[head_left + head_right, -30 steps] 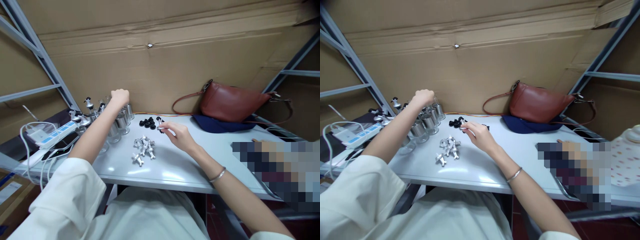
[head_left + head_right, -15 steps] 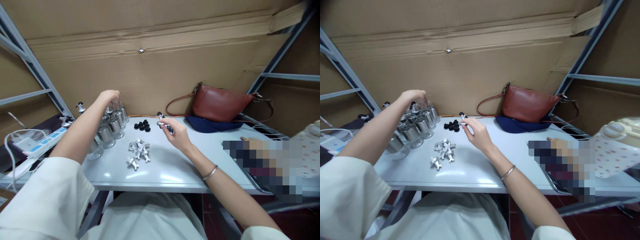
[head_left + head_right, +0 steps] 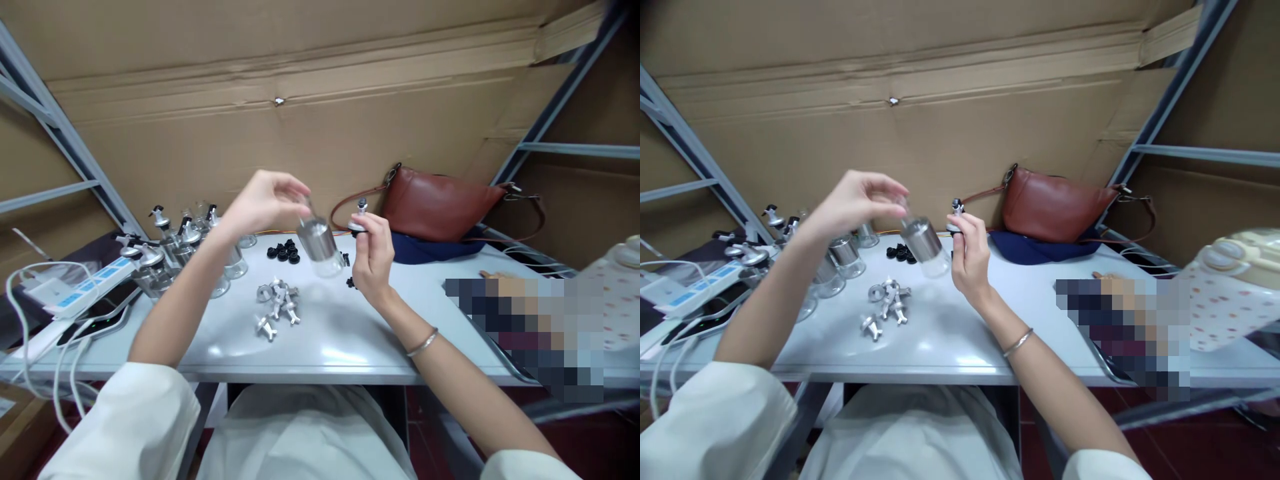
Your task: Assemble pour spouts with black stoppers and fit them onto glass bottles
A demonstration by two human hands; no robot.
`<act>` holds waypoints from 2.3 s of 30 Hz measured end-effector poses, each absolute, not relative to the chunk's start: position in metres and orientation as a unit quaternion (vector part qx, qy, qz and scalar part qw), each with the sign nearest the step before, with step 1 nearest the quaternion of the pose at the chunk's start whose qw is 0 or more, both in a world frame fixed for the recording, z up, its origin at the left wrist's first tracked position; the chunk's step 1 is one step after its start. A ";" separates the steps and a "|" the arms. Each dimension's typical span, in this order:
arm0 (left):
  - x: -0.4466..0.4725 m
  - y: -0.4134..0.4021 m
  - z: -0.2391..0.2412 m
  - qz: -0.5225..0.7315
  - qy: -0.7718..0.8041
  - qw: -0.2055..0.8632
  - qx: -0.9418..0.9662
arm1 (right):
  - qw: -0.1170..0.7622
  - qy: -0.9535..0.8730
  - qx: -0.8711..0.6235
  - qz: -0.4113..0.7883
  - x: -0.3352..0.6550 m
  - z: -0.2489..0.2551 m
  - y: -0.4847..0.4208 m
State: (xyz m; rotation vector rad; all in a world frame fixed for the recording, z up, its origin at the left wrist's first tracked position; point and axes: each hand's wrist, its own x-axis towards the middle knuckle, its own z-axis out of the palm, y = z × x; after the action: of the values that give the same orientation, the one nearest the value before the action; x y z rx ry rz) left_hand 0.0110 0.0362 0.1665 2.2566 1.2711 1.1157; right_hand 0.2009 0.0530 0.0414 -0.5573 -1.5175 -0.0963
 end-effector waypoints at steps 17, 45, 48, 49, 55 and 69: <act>0.028 0.023 0.104 0.362 0.272 0.340 0.825 | 0.627 -0.760 -0.166 -0.046 0.201 0.038 0.044; 0.028 0.026 0.042 0.475 0.191 0.356 0.781 | 0.641 -0.756 -0.091 -0.096 0.187 0.032 0.041; 0.029 0.026 0.040 0.478 0.208 0.371 0.769 | 0.645 -0.750 -0.100 -0.104 0.184 0.032 0.040; 0.029 0.026 0.040 0.478 0.211 0.371 0.768 | 0.647 -0.748 -0.103 -0.108 0.183 0.032 0.040; 0.028 0.023 0.041 0.483 0.229 0.350 0.770 | 0.641 -0.748 -0.112 -0.129 0.184 0.032 0.041; -0.014 0.076 0.136 0.476 0.434 0.088 0.760 | 0.687 -0.713 -0.143 -0.009 0.204 0.036 0.060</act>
State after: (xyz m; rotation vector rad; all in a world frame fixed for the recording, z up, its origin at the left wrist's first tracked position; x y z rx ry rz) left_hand -0.0139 0.0760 0.1363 2.2612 1.2908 1.4178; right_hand 0.2041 0.0604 0.0358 -0.3199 -1.5955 -0.0199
